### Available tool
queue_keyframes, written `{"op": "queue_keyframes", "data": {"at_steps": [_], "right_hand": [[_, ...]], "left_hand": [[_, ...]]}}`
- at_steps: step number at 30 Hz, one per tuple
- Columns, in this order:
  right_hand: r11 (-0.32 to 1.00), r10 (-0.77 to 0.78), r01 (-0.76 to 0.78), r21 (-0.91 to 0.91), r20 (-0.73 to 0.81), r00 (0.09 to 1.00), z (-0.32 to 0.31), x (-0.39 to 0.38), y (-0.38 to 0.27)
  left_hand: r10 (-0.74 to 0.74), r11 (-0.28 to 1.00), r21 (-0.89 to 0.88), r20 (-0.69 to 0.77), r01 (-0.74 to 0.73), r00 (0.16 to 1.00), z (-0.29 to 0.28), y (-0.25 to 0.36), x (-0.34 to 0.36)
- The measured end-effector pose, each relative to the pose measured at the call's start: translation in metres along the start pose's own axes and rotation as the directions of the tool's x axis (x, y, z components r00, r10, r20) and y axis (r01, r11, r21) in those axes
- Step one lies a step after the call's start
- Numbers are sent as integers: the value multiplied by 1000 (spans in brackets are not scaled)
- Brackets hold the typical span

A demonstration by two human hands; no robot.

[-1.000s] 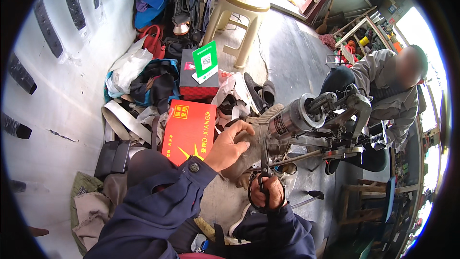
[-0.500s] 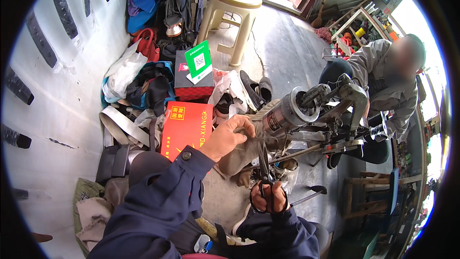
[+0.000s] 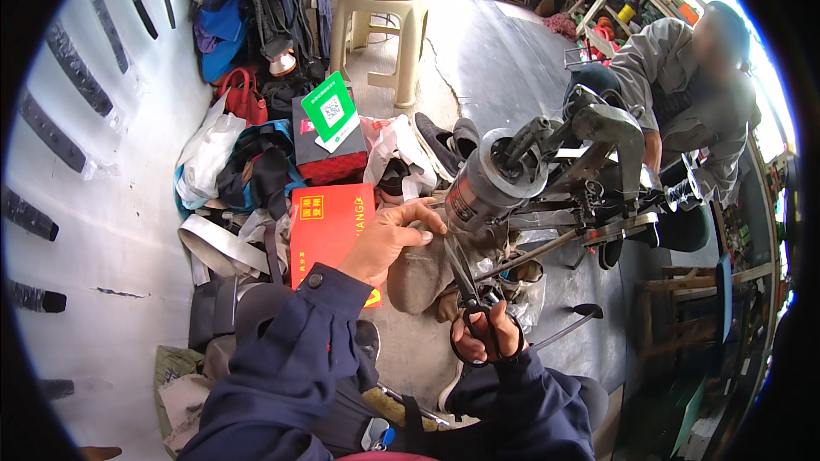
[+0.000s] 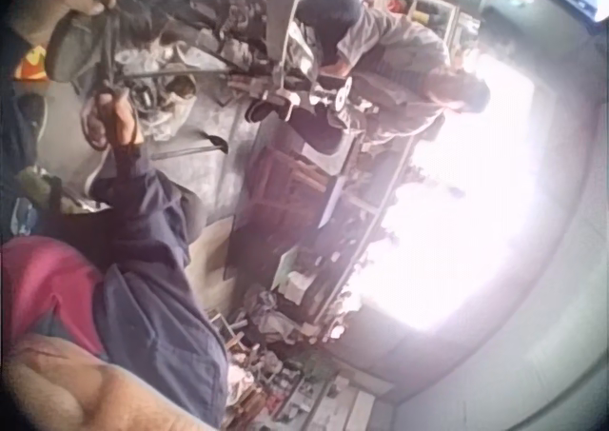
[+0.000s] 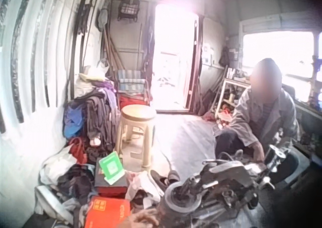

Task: The person sits on the floor in a cluttered workshop and uses a knife-like tool to scrape and trim the upper of a brown shoe. They repeatedly reposition the shoe, scrape different areas, and inspect the surface while another person works nearby.

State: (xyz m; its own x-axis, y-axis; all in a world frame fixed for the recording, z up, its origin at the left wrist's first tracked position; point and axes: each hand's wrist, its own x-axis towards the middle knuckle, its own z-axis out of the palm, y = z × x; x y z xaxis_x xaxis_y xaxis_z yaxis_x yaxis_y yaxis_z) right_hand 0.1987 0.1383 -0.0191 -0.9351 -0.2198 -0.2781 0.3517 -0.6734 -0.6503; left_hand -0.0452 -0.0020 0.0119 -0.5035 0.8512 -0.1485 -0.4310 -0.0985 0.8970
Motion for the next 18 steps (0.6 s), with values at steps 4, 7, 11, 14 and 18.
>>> {"op": "queue_keyframes", "data": {"at_steps": [4, 7, 11, 14, 18], "right_hand": [[999, -15, 15, 41, -14, 1000, -1, 3, 1], [999, -29, 30, 17, -63, 998, -1, 6, 0], [987, -53, 29, -156, -148, 988, 7, 9, -5], [974, -75, 18, -226, -246, 966, 18, 8, -11], [941, -151, 61, -332, -251, 956, 27, 3, -17]], "left_hand": [[19, 999, 37, 19, -19, 1000, -2, -2, 0], [27, 998, 52, 42, -30, 999, -3, -2, 1], [13, 995, 101, 27, -16, 1000, -3, 0, 0], [-19, 997, 72, -18, 20, 1000, -1, 1, -2], [38, 990, 139, -6, -37, 999, -1, 1, -2]]}}
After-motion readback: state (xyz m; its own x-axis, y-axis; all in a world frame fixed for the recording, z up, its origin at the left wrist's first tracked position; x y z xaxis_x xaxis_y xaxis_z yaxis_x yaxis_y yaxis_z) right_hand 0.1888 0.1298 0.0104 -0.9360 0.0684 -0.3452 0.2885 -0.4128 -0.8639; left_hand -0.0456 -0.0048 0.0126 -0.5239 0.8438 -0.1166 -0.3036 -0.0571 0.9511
